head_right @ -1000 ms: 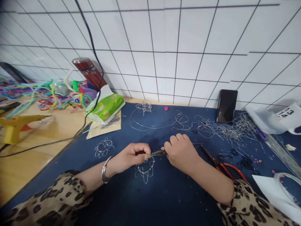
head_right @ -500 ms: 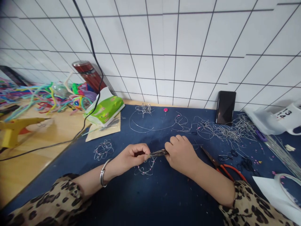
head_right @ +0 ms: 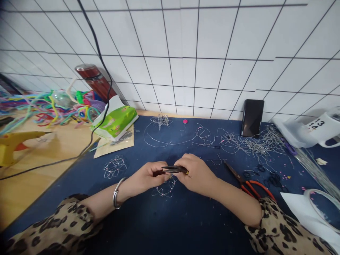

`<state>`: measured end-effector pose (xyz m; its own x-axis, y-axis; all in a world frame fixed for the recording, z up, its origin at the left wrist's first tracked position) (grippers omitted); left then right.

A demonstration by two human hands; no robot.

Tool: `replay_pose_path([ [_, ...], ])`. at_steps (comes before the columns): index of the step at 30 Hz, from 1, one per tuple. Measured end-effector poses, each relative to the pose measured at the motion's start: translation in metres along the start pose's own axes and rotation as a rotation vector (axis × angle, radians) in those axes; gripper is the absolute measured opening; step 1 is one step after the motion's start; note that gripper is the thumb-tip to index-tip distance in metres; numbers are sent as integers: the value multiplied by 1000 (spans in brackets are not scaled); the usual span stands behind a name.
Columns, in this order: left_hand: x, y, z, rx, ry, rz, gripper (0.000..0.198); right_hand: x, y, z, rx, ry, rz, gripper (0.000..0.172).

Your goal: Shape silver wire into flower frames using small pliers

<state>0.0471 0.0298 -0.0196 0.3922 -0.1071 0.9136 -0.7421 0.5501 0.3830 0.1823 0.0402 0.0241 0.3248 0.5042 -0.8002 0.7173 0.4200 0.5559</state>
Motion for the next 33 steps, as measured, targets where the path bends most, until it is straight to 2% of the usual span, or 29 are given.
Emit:
replay_pose_path([
  [6,6,0,-1,24,-36,-77,5,2,-7,0,-12,2,-4,4],
  [13,10,1,0,107,-108,-185,8,5,-11,0,56,-77,15,6],
  [23,3,1,-1,151,-23,-119,11,7,-14,6,270,-230,-78,19],
  [28,3,-1,1,146,1,-25,10,6,-14,10,339,-237,-129,17],
  [33,4,-2,2,148,-9,54,8,8,-15,11,356,-255,-131,13],
])
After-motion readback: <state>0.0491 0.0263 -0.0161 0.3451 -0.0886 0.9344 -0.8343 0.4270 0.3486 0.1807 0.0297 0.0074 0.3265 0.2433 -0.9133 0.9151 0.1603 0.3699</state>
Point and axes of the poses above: each hand's wrist, its own z-axis away from the middle knuckle, its own y-axis out of the back of the hand, x = y × z, the point moved 6 cm from there along -z, towards the middle knuckle, and after that the axes turned 15 degrees about -z, right-handed, at the moved point
